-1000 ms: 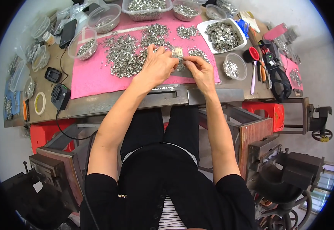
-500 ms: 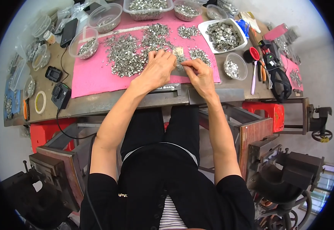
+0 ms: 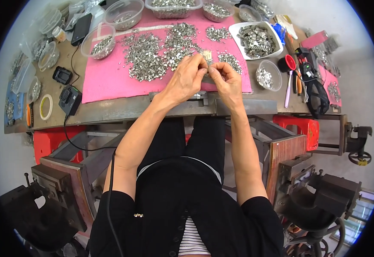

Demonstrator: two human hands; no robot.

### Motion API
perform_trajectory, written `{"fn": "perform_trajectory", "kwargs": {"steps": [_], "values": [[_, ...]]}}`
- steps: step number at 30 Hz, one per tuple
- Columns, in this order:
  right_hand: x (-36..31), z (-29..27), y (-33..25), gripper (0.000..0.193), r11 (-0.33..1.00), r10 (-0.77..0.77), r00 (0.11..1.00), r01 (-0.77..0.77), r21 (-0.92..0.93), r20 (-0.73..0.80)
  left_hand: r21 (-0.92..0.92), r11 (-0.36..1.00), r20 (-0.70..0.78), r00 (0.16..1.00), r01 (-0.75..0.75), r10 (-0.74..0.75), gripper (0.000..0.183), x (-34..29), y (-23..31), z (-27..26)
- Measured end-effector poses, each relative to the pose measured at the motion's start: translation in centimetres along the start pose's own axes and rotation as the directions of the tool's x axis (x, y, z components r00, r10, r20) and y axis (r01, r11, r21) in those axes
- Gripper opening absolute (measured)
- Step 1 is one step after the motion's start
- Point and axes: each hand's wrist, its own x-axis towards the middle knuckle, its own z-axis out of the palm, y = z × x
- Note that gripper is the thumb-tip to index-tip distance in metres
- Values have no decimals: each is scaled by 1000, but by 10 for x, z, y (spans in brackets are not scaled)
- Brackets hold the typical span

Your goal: Sorting and inserting small metal components into a metal fixture at a workbench.

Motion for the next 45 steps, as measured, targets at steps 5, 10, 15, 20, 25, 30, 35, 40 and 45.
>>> {"fn": "perform_trajectory", "kwargs": {"steps": [5, 10, 15, 20, 25, 30, 35, 40, 45], "values": [[-13, 2, -10, 4, 964, -153, 986, 164, -210, 69, -67, 989, -163, 977, 130, -139, 12, -19, 10, -17], [-39, 8, -12, 10, 918, -176, 946, 257, -301, 271, 49, 988, -186, 974, 144, -133, 7, -54, 19, -31], [-43, 12, -13, 12, 891, -234, 933, 318, -323, 274, -77, 980, -211, 958, 184, -196, 9, -69, 19, -27], [-43, 13, -14, 14, 865, -248, 923, 347, -362, 294, -110, 966, -178, 951, 234, -251, 10, -74, 19, -22], [-42, 13, -14, 15, 842, -254, 911, 374, -390, 325, 32, 991, -182, 976, 128, -121, 7, -73, 17, -19], [-46, 16, -13, 15, 722, -395, 857, 513, -465, 332, 89, 993, -161, 985, 82, -67, 7, -74, 12, -13], [-48, 13, -11, 11, 872, -281, 942, 330, -362, 184, 168, 985, -159, 987, 30, -3, 8, -73, 13, -10], [-50, 5, 0, 7, 954, -172, 985, 169, -248, 7, 274, 962, -138, 990, 12, 27, 9, -73, 12, -7], [-50, 6, -2, 7, 946, -179, 984, 175, -274, 10, 293, 956, -137, 989, -4, 46, 6, -72, 11, -7]]}}
